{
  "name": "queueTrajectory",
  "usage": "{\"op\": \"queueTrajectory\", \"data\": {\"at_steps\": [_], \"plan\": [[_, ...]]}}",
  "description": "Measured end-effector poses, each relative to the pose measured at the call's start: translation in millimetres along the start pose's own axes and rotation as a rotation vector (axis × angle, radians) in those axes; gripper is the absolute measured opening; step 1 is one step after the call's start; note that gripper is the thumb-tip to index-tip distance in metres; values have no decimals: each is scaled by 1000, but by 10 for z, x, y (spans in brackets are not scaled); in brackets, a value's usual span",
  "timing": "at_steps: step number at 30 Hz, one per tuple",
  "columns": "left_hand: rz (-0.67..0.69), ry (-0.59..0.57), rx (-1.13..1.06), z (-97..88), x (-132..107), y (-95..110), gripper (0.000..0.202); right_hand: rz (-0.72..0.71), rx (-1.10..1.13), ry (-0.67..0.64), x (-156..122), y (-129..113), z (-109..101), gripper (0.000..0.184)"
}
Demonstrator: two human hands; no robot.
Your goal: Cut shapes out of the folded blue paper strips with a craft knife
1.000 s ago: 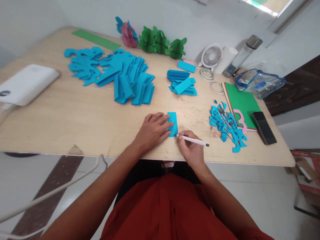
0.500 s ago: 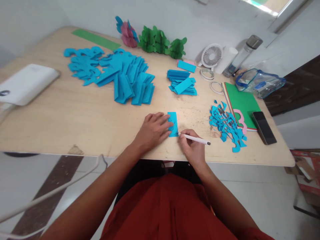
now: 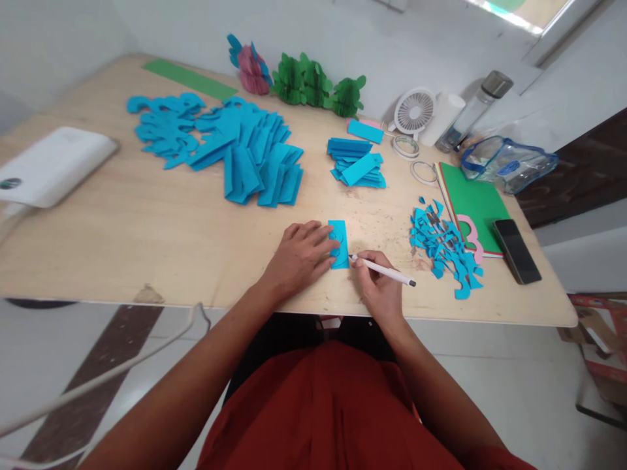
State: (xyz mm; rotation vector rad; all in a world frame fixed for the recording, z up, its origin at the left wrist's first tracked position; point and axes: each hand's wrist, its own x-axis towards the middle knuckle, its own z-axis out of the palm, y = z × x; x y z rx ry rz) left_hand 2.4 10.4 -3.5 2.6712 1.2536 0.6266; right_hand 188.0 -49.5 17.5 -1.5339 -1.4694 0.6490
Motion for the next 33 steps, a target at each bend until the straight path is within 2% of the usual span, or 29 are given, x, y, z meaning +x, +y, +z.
{"op": "queueTrajectory", "data": {"at_steps": [3,6,12,16,24,33], "plan": [[7,-3,13,-1,2,-1,26,-35,46,-10,-6,-16,0,15],[9,-1,18,-1,7,-1,25,-129,23,-38,1,-11,5,19],[-15,-4,-19,-9,19,9,28,-330,-179,-102,21,38,22,27],[-31,-28,-51,-20,25,15,26,-414,-302,-109,16,21,29,30],[-22,9,-51,-51,21,21,21,-452,-391,-97,12,-1,40,32],[-14,-42,-83,-108,49,-7,16,-495,-404,-80,-2,33,56,31]]}}
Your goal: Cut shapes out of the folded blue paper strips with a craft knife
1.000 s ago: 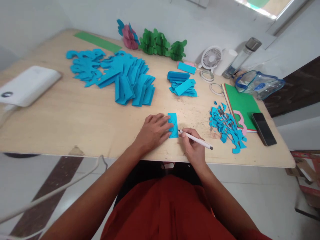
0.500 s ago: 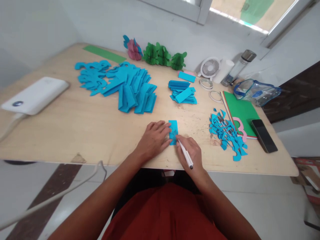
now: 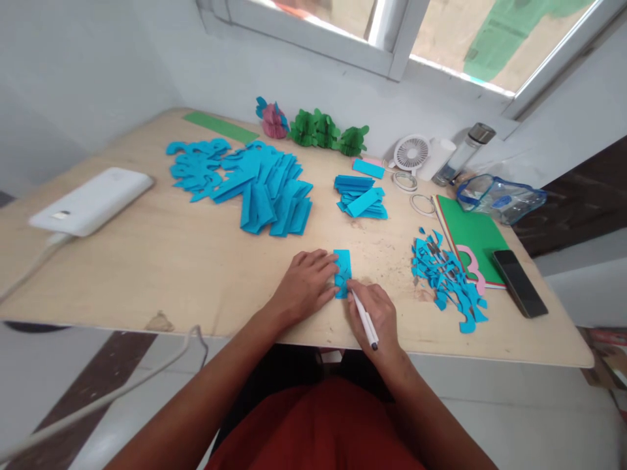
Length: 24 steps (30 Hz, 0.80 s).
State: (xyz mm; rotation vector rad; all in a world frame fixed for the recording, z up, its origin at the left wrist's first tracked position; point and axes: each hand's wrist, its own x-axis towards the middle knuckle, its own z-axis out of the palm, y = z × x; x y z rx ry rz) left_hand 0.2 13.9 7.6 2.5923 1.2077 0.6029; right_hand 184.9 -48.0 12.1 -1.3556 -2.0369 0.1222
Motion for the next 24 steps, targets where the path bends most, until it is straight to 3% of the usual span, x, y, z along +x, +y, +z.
{"op": "queueTrajectory", "data": {"at_steps": [14,24], "plan": [[66,1,39,-87,-8,-106,32,-28,1,9,16,-16,0,32],[57,20,-17,-69,-35,-129,24,-28,9,21,20,-31,0,30]]}}
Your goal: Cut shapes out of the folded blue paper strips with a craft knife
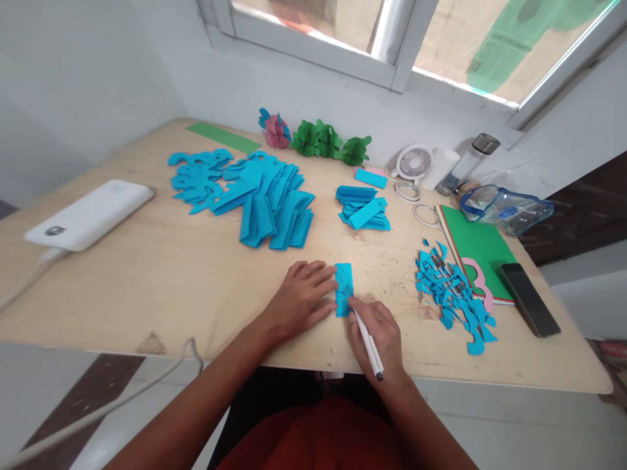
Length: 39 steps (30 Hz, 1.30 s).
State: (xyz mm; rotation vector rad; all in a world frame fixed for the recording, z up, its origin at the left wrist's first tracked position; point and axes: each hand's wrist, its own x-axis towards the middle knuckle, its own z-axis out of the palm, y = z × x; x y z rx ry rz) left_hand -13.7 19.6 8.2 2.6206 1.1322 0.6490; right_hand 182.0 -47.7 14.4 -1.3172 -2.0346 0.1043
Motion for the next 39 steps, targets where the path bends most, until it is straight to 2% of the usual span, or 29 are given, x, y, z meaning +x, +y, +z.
{"op": "queueTrajectory", "data": {"at_steps": [4,10,14,20,39], "plan": [[-8,-6,-26,10,8,-4,21,78,74,16,12,-16,-19,28],[2,7,-30,15,1,-18,26,409,475,83,228,39,2,20],[11,2,-40,12,1,-20,27,538,629,34,453,138,137,17],[15,12,-33,35,3,-32,33,529,575,-40,581,218,274,13],[11,22,-18,54,-4,-44,37,451,457,-81,550,254,314,13]]}}
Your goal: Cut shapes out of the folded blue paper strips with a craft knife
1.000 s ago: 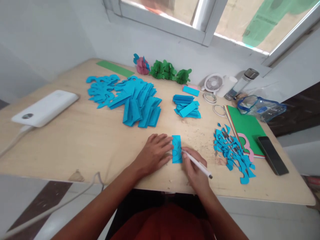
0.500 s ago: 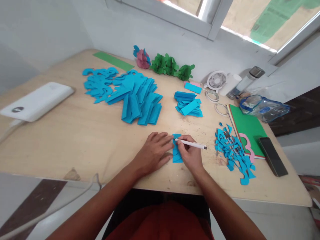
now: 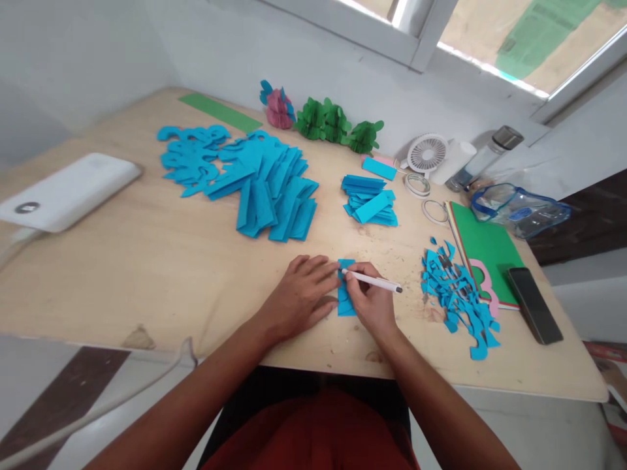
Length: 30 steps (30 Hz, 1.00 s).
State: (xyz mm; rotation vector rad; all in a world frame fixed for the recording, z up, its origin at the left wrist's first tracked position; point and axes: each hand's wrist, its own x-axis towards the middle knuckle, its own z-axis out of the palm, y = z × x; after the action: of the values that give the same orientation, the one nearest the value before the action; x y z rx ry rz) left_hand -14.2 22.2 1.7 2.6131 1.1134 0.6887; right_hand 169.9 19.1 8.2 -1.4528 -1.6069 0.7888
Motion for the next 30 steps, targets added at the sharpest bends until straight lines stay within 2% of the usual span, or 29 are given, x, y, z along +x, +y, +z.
{"op": "queueTrajectory", "data": {"at_steps": [11,30], "plan": [[-2,-3,7,-3,2,-5,35,-11,-43,3,-28,-80,-28,12],[-6,5,29,8,13,2,32,-3,-89,-4,-96,-23,-72,12]]}}
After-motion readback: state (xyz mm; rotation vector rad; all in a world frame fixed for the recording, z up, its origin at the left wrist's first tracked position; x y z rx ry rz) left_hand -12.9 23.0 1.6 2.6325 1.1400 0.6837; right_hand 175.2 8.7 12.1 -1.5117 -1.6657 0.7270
